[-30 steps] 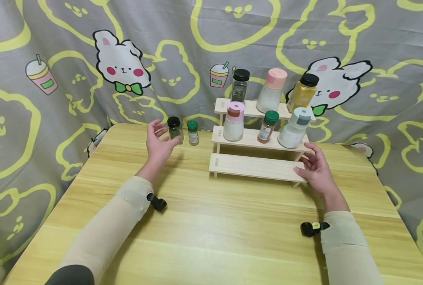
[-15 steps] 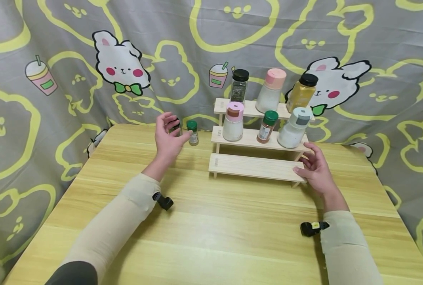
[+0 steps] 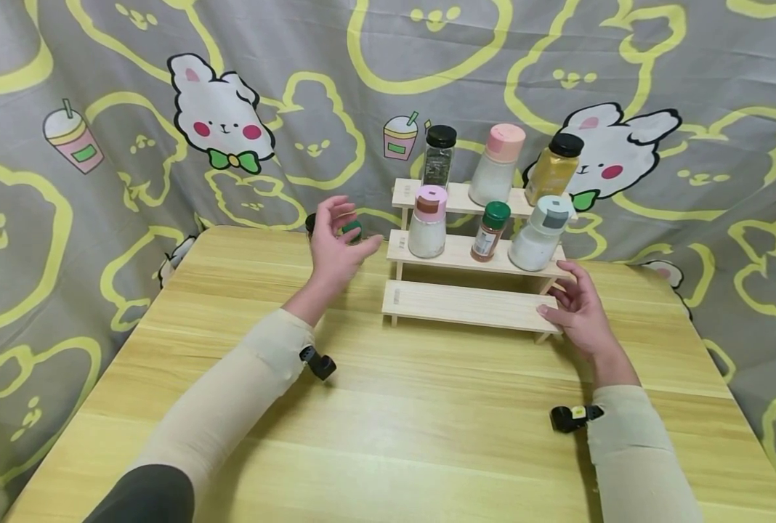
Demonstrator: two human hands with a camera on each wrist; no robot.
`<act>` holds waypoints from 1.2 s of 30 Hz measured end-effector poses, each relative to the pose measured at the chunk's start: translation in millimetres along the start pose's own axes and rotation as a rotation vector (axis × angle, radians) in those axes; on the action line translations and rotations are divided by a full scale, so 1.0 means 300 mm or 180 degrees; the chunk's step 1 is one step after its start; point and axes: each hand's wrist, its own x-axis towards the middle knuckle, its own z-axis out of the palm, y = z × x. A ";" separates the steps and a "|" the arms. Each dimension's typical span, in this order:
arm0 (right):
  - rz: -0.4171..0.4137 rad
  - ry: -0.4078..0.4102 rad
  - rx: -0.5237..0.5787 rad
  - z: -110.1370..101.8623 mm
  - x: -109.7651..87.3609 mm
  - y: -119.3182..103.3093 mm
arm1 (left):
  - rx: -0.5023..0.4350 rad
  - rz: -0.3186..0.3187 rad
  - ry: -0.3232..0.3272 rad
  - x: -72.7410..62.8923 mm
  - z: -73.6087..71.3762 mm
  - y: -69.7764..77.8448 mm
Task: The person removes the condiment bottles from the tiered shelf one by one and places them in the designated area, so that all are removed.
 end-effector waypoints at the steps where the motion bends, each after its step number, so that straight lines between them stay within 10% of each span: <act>1: -0.0003 0.0001 -0.0009 0.000 0.000 0.000 | 0.0019 -0.0009 -0.0028 0.002 0.010 0.003; 36: 0.0004 0.0034 -0.0046 -0.001 0.002 0.001 | 0.0437 -0.0177 -0.0746 0.010 0.224 0.023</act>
